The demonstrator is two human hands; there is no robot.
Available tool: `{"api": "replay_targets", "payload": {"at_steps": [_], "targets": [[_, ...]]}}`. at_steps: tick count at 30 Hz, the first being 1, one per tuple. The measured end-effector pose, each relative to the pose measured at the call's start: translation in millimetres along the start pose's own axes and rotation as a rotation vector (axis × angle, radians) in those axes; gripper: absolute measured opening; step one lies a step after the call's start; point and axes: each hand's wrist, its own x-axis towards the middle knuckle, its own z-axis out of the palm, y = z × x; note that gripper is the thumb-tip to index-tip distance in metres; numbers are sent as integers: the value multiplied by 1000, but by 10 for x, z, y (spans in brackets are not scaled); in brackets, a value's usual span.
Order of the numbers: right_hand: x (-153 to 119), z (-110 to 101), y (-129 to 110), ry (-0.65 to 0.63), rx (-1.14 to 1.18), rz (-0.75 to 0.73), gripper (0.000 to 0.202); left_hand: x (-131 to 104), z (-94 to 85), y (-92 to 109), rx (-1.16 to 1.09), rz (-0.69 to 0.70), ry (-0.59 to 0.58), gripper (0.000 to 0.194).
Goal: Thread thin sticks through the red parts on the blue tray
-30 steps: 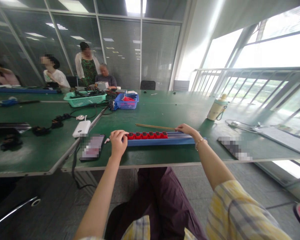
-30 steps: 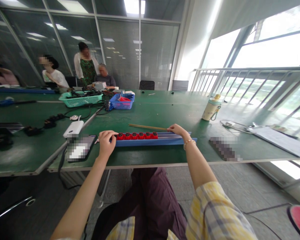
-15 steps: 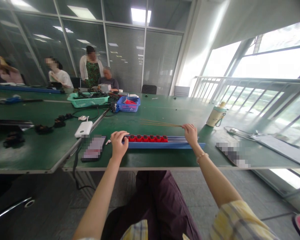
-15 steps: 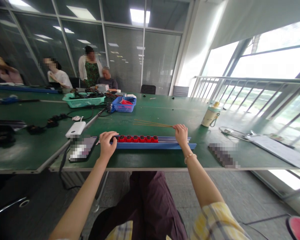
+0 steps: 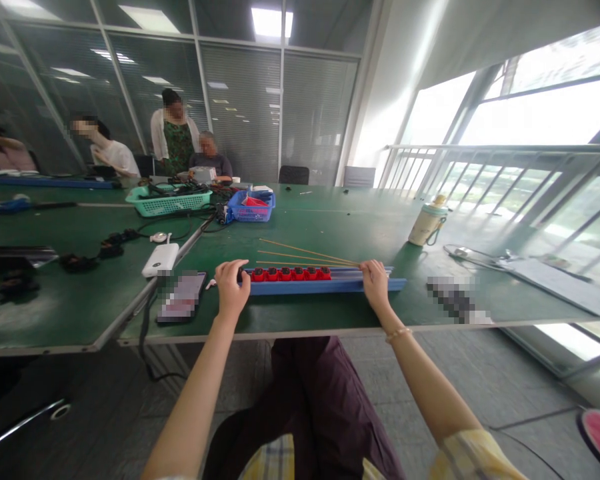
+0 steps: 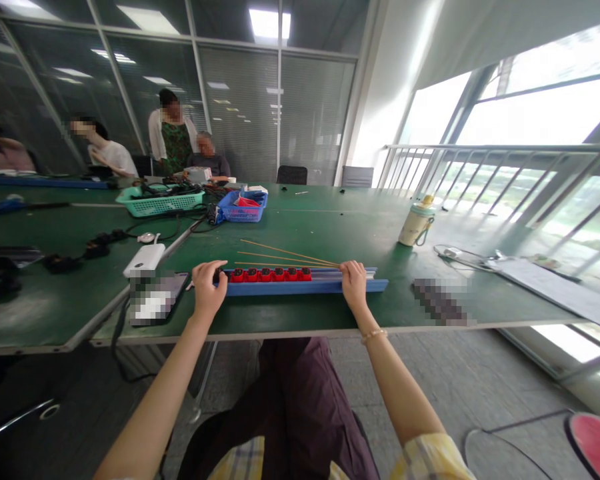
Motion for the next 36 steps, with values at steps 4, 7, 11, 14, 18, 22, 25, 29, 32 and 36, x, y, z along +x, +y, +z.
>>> {"api": "replay_targets", "payload": {"at_steps": [4,7,11,14,18,22,25,29,32,36], "targets": [[-25,3,43,8,70,-15,32,11,-17,27,-12,44,-13,27],[-30,34,83,38,126,-61,31,14,-29,47,-25,64,-19,25],[-22,57,84,43,146,-105,29,15,-31,60,-24,54,-13,26],[-21,54,71,33,146,-114,28,17,-30,66,-15,34,-32,26],[-24,51,76,27,146,-113,28,21,-35,78,-19,52,-50,25],[-22,54,86,31,157,-121,29,19,-38,85,-19,56,-51,24],[-19,57,87,31,156,-129,29,16,-35,84,-25,65,-57,25],[-17,61,89,31,143,-134,28,14,-29,81,-30,78,-61,24],[-18,67,97,34,142,-133,28,16,-29,82,-25,74,-64,24],[-20,71,108,40,137,-136,28,16,-31,88,-18,68,-72,24]]}}
